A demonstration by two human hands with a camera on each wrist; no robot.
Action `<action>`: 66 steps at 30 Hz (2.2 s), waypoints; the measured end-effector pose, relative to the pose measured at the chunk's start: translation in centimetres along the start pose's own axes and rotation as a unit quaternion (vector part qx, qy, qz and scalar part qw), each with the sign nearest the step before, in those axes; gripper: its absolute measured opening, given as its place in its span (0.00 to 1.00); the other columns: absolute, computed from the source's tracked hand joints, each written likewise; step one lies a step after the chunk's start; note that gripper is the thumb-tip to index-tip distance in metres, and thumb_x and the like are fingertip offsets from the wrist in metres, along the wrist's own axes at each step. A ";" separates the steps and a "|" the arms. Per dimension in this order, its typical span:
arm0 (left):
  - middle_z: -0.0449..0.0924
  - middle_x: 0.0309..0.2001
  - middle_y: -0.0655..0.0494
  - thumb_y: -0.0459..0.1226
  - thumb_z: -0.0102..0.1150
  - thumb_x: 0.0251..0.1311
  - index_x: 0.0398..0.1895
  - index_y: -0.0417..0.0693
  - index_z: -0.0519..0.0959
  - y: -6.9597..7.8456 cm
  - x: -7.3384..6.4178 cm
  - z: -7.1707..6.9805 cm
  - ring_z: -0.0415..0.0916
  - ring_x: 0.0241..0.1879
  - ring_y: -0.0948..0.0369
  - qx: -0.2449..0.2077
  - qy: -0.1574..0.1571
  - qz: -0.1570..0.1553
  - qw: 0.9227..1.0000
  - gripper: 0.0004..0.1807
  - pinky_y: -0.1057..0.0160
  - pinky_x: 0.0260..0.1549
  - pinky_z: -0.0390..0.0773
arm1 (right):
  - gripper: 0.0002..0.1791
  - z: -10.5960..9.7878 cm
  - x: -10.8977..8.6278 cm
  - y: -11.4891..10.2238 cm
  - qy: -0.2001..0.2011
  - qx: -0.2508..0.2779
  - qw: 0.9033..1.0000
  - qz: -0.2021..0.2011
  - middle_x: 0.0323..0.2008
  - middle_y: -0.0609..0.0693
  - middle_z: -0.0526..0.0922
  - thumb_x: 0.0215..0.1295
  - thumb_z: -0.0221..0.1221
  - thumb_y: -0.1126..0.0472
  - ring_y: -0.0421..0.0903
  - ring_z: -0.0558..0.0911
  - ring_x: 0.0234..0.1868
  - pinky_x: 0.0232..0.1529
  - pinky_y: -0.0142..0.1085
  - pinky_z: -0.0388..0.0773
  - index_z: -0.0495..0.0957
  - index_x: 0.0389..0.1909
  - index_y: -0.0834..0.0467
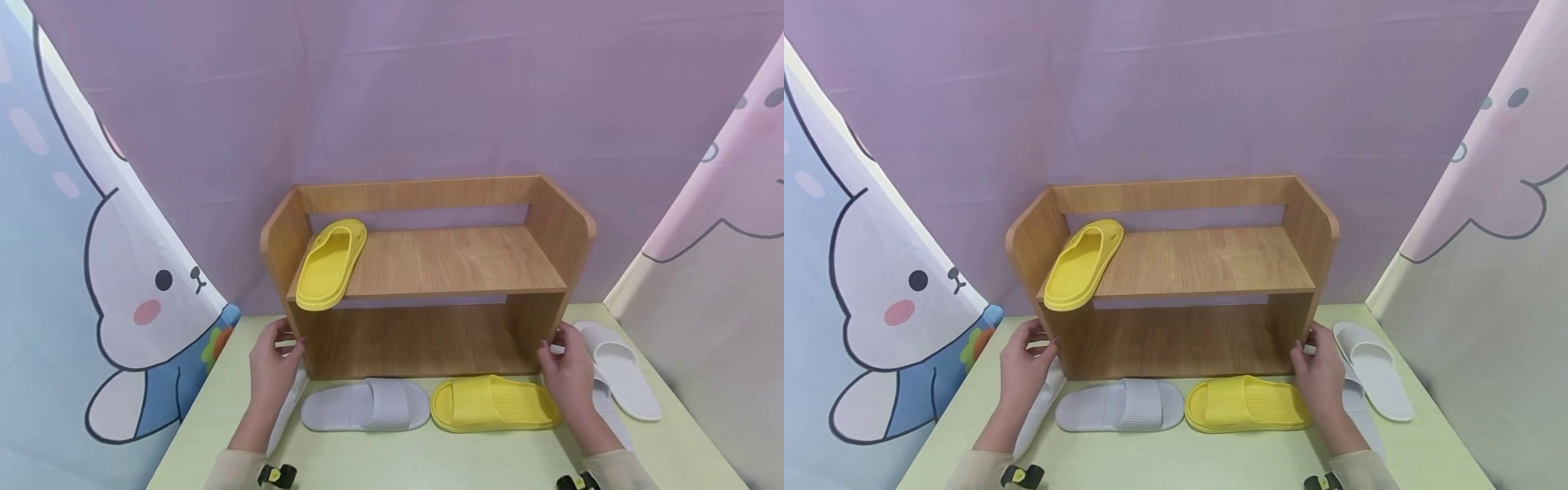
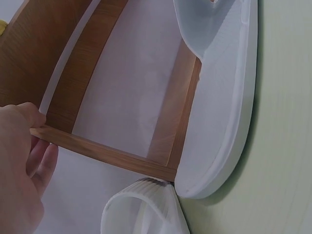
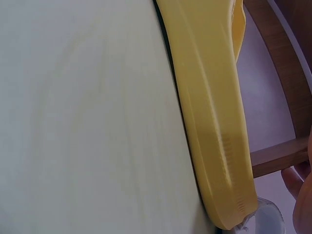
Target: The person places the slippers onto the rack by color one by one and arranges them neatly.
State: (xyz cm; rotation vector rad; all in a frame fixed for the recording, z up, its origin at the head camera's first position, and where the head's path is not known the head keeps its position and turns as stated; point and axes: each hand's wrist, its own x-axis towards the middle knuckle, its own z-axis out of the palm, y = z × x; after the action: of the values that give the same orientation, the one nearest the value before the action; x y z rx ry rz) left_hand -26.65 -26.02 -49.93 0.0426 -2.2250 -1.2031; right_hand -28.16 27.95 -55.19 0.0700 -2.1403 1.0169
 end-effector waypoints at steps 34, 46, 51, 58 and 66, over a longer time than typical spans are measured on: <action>0.84 0.51 0.47 0.29 0.75 0.64 0.62 0.44 0.78 -0.5 0.1 0.6 0.89 0.48 0.48 0.073 0.015 0.070 0.995 0.24 0.51 0.37 0.94 | 0.35 -3.5 -2.0 -1.4 -0.121 0.002 0.991 0.050 0.54 0.71 0.74 0.68 0.69 0.71 0.68 0.84 0.50 0.45 0.16 0.73 0.65 0.70 0.77; 0.85 0.50 0.47 0.29 0.74 0.64 0.60 0.44 0.79 -0.3 0.2 0.5 0.89 0.47 0.48 0.074 0.014 0.068 0.995 0.23 0.50 0.37 0.94 | 0.35 -4.4 -3.8 -3.0 -0.197 -0.013 0.974 -0.115 0.60 0.62 0.83 0.61 0.79 0.64 0.61 0.83 0.57 0.53 0.52 0.84 0.78 0.68 0.65; 0.84 0.50 0.47 0.29 0.74 0.64 0.60 0.44 0.78 -0.4 0.1 0.6 0.89 0.47 0.48 0.073 0.013 0.065 0.995 0.23 0.50 0.37 0.94 | 0.44 -4.6 -4.3 -3.2 -0.258 0.004 0.960 -0.104 0.70 0.60 0.79 0.64 0.80 0.56 0.65 0.78 0.67 0.62 0.68 0.78 0.72 0.79 0.56; 0.85 0.51 0.47 0.29 0.74 0.64 0.61 0.44 0.78 -0.2 0.2 0.6 0.89 0.48 0.48 0.074 0.009 0.061 0.995 0.23 0.49 0.38 0.94 | 0.54 -4.3 -4.7 -1.6 -0.270 0.004 0.945 -0.183 0.68 0.55 0.79 0.53 0.85 0.45 0.60 0.80 0.66 0.62 0.65 0.82 0.72 0.80 0.52; 0.85 0.51 0.46 0.30 0.74 0.65 0.62 0.44 0.78 -0.2 0.2 0.5 0.89 0.48 0.47 0.078 0.009 0.065 0.995 0.23 0.48 0.38 0.94 | 0.57 -4.7 -4.6 -2.0 -0.305 -0.051 0.932 -0.191 0.66 0.54 0.81 0.42 0.89 0.46 0.62 0.81 0.64 0.57 0.68 0.83 0.76 0.75 0.57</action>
State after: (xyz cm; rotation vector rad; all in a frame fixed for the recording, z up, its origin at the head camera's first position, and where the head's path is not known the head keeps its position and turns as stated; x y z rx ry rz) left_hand -27.13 -25.79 -50.16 -0.0291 -2.2647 -0.9532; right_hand -21.29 28.58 -55.03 0.8143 -2.5797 0.7018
